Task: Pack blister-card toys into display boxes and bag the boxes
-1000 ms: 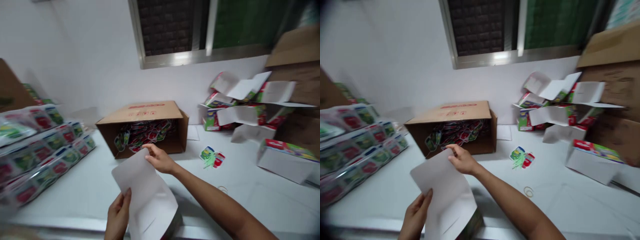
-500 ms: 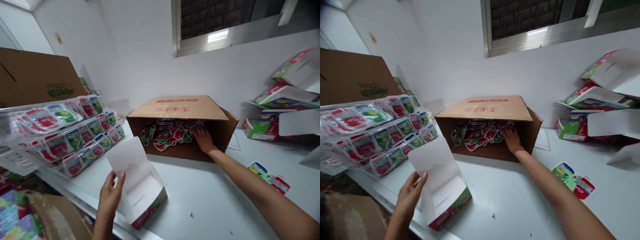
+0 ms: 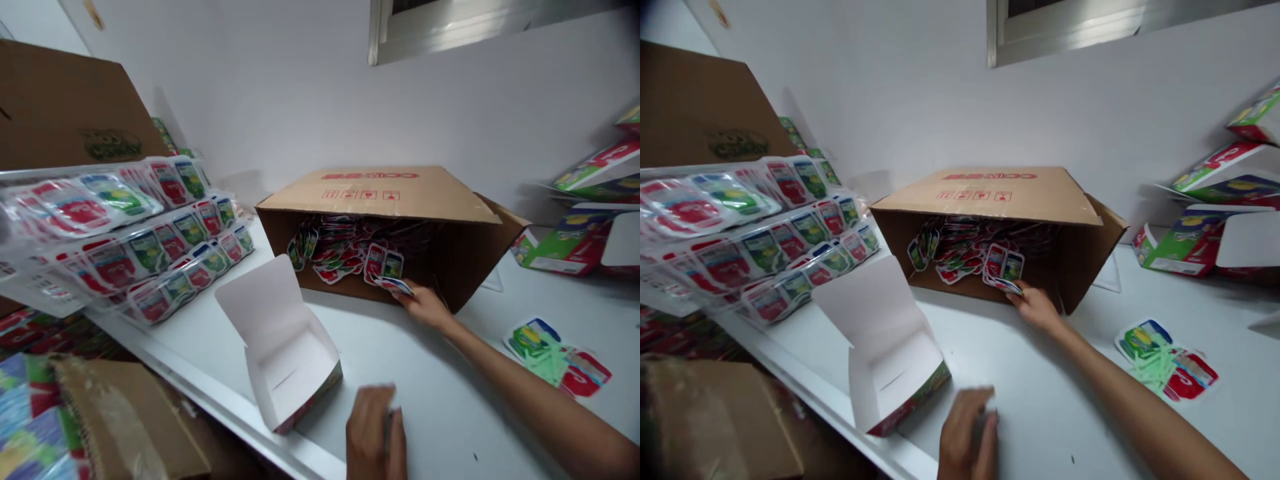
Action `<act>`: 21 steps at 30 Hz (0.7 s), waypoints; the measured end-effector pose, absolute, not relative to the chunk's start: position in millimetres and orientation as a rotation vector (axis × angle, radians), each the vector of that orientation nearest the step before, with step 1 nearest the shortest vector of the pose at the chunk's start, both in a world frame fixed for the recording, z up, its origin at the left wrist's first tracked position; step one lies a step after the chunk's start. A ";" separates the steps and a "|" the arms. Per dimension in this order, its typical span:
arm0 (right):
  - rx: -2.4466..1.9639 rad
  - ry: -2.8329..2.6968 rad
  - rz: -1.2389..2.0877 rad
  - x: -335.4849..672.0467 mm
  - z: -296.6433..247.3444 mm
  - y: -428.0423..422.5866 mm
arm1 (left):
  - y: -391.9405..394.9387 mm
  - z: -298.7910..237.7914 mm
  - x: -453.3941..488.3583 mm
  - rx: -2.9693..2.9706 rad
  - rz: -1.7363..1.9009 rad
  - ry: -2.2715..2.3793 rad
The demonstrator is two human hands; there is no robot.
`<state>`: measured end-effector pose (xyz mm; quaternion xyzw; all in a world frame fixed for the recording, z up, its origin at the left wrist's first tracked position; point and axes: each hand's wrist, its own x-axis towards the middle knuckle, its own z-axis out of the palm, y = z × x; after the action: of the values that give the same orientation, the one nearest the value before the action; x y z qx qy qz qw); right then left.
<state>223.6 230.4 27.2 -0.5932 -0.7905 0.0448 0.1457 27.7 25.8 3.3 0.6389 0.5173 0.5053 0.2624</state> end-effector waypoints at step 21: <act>-1.174 -1.851 1.138 261.8 24.9 130.0 | 70.5 8.0 21.1 1.268 1.190 0.964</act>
<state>261.8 130.0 24.9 -0.4487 -0.7076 0.4350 0.3297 21.1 70.5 8.0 0.5347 0.4063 0.5019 0.5451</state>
